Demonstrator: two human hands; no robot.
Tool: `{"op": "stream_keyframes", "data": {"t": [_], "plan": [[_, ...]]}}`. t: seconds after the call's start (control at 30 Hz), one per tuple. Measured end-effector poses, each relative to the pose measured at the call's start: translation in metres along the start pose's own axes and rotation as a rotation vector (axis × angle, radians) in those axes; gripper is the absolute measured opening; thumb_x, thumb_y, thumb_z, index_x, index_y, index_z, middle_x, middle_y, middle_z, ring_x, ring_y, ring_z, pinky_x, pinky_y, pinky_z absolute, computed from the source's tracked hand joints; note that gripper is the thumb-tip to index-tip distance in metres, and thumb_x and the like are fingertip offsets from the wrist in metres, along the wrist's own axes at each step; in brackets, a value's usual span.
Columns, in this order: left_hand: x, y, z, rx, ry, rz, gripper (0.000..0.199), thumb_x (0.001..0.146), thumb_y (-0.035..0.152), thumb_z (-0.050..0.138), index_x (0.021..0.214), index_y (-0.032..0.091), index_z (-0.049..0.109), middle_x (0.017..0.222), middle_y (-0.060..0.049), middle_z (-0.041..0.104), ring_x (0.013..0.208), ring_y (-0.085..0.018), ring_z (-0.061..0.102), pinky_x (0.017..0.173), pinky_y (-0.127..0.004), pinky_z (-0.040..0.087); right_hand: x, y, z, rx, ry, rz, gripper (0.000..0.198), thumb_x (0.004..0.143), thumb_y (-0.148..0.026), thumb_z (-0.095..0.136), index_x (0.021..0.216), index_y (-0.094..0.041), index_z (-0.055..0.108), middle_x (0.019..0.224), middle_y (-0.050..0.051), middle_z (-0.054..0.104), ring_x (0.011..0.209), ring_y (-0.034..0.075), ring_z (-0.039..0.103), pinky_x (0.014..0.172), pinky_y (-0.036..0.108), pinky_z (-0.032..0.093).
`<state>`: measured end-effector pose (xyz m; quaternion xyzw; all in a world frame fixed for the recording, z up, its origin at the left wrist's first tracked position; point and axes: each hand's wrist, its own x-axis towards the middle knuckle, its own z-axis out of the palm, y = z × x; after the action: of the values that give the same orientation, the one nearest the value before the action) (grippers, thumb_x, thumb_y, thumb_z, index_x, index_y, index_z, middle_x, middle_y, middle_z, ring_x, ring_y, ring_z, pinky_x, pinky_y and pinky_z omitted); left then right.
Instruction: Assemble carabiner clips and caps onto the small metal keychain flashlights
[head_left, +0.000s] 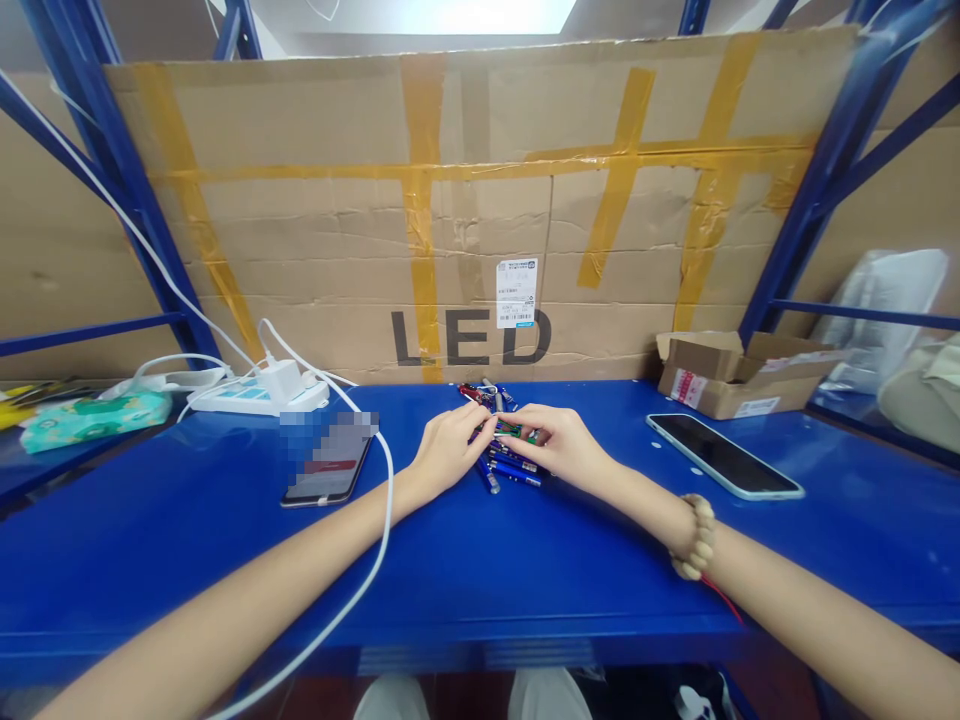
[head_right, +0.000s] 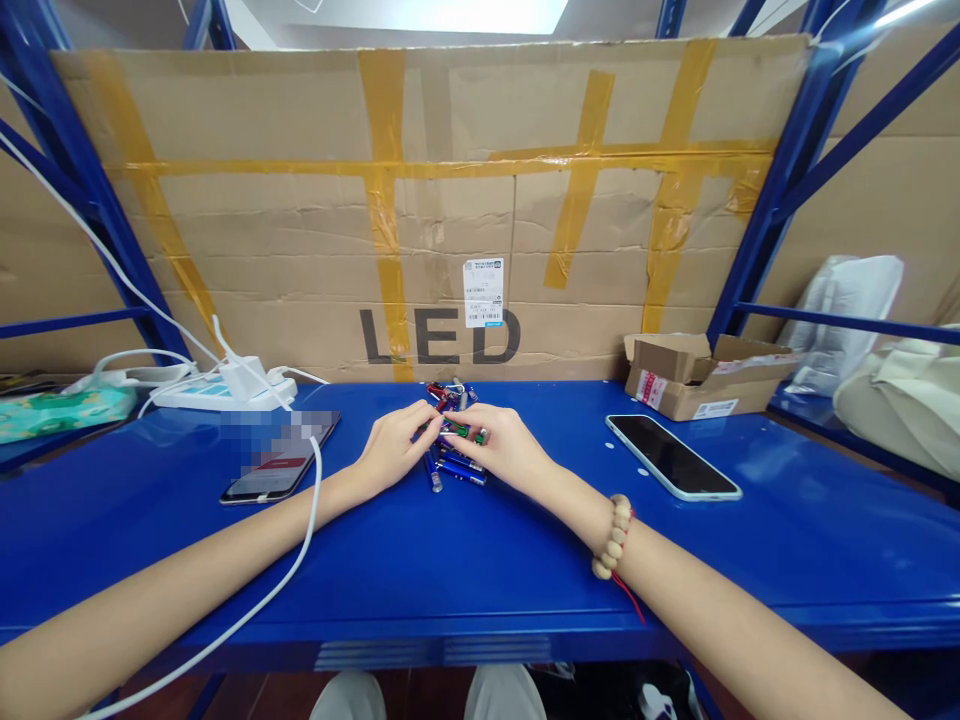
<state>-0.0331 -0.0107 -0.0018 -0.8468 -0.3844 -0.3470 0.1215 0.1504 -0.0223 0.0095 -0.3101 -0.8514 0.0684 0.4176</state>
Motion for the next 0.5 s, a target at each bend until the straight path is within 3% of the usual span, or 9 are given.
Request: {"op": "stream_keyframes", "data": {"t": [0.33,0.5], "plan": [[-0.0018,0.0007,-0.0002,-0.147,-0.104,-0.026,0.028,0.093,0.032,0.032,0.082,0.021,0.055,0.079,0.0,0.065,0.072,-0.013,0.06,0.062,-0.023,0.042,-0.0025,-0.0036,-0.0026,-0.442,-0.192,-0.156,0.025,0.09,-0.028,0.041,0.098,-0.016,0.062,0.085,0.008,0.065,0.074,0.016,0.061,0.061,0.024,0.043],[-0.0021,0.0025,-0.0007,-0.125,-0.12,-0.038,0.028,0.092,0.032,0.033,0.082,0.021,0.056,0.08,0.0,0.065,0.073,-0.013,0.061,0.062,-0.022,0.041,-0.002,-0.0069,0.0008,-0.643,-0.247,-0.143,0.023,0.09,-0.025,0.041,0.096,-0.012,0.059,0.083,0.009,0.066,0.068,0.017,0.062,0.054,0.025,0.038]]}}
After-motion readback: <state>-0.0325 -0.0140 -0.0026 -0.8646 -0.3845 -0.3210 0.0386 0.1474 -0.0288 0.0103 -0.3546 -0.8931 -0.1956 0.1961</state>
